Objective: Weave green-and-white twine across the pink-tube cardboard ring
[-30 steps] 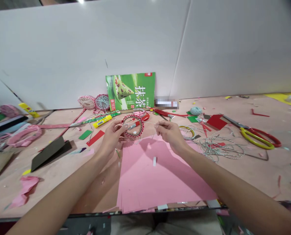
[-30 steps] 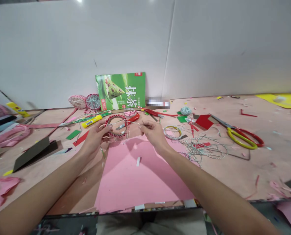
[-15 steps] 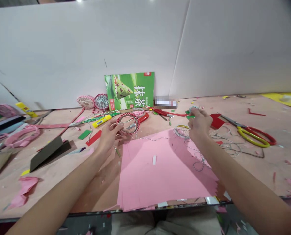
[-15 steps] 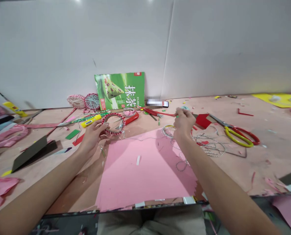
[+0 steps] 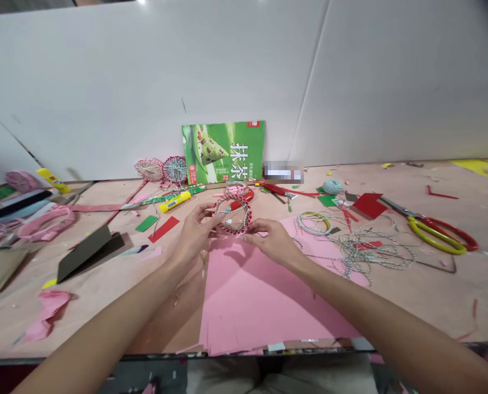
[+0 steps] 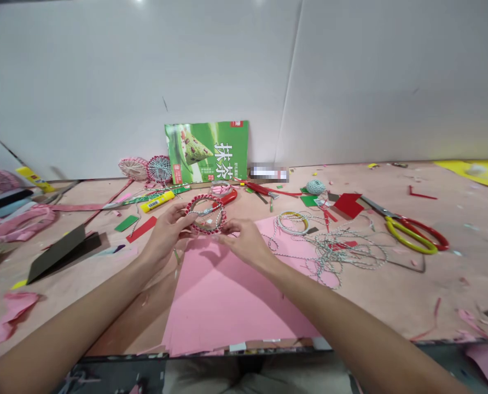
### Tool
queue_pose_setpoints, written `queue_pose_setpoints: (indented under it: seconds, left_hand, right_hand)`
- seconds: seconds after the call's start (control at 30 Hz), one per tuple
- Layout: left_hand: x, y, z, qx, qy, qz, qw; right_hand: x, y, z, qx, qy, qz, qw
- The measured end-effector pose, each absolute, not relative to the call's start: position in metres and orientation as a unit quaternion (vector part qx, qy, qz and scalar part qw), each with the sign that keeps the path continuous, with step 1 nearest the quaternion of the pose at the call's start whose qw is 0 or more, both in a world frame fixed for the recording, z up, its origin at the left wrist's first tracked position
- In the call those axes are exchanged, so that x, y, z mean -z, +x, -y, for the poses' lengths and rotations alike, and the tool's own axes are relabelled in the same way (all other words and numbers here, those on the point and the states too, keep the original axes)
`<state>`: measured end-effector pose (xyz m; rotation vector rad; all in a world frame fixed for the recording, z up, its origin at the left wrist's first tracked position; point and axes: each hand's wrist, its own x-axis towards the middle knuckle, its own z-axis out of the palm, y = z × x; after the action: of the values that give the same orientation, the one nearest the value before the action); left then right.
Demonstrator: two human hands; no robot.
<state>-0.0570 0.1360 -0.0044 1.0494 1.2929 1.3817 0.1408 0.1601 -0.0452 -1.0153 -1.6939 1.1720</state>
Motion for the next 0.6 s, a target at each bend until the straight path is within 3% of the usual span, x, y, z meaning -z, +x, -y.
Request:
queue_pose_setpoints:
  seconds: [0.43, 0.6]
  left_hand:
    - [0.004, -0.061, -0.137, -0.543, 0.4, -0.513, 0.531]
    - [0.011, -0.068, -0.14, -0.537, 0.4, -0.512, 0.538]
  right_hand:
    - [0.026, 0.166, -0.161, -0.401, -0.481, 0.65, 0.43]
    - [0.021, 0.181, -0.172, -0.339, -0.546, 0.675, 0.362]
